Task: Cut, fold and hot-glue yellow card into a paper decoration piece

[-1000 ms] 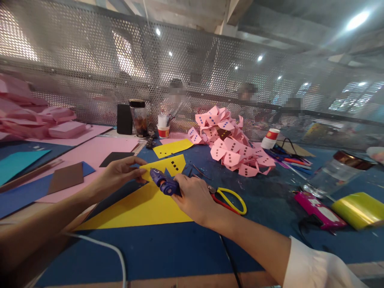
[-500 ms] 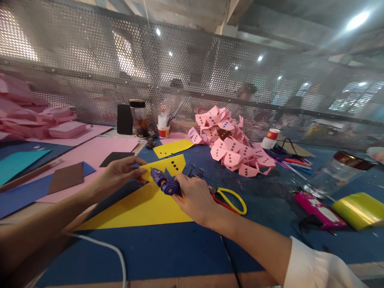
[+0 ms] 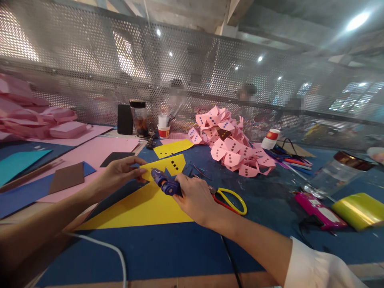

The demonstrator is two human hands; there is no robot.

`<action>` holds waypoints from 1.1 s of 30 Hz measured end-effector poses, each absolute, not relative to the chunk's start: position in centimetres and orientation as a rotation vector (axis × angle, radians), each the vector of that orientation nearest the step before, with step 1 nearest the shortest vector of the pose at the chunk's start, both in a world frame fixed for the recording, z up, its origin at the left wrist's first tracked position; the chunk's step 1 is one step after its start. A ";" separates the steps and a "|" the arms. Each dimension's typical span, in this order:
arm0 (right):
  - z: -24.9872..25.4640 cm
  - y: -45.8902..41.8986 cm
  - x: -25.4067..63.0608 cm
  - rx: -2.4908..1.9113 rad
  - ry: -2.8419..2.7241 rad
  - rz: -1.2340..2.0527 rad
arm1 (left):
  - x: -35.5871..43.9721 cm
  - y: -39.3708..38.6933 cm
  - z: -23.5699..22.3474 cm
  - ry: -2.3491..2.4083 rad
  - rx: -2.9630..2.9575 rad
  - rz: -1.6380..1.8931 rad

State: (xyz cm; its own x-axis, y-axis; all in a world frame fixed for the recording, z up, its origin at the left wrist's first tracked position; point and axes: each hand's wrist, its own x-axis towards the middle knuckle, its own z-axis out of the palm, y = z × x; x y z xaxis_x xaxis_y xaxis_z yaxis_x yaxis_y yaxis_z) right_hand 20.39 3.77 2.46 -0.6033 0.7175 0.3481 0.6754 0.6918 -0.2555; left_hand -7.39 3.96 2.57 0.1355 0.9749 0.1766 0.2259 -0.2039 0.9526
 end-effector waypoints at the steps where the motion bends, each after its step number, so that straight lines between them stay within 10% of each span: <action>1: 2.5 3.8 20.4 -1.081 -2.479 0.135 | -7.4 3.9 2.6 1.201 1.584 1.137; 21: 2.8 3.8 20.2 -1.015 -2.190 0.602 | -7.5 4.2 2.6 1.264 1.543 1.179; 33: 3.9 4.8 20.6 -0.854 -1.787 1.541 | -8.0 4.7 2.1 1.287 1.432 1.231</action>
State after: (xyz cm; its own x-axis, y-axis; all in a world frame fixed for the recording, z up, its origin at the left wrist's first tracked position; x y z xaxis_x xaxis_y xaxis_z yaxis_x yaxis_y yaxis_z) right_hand 20.57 4.76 3.90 -0.5974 0.8008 0.0434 0.0749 0.1096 -0.9911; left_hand -7.98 4.66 2.09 -0.0053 0.9910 0.1337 0.1773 -0.1306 0.9754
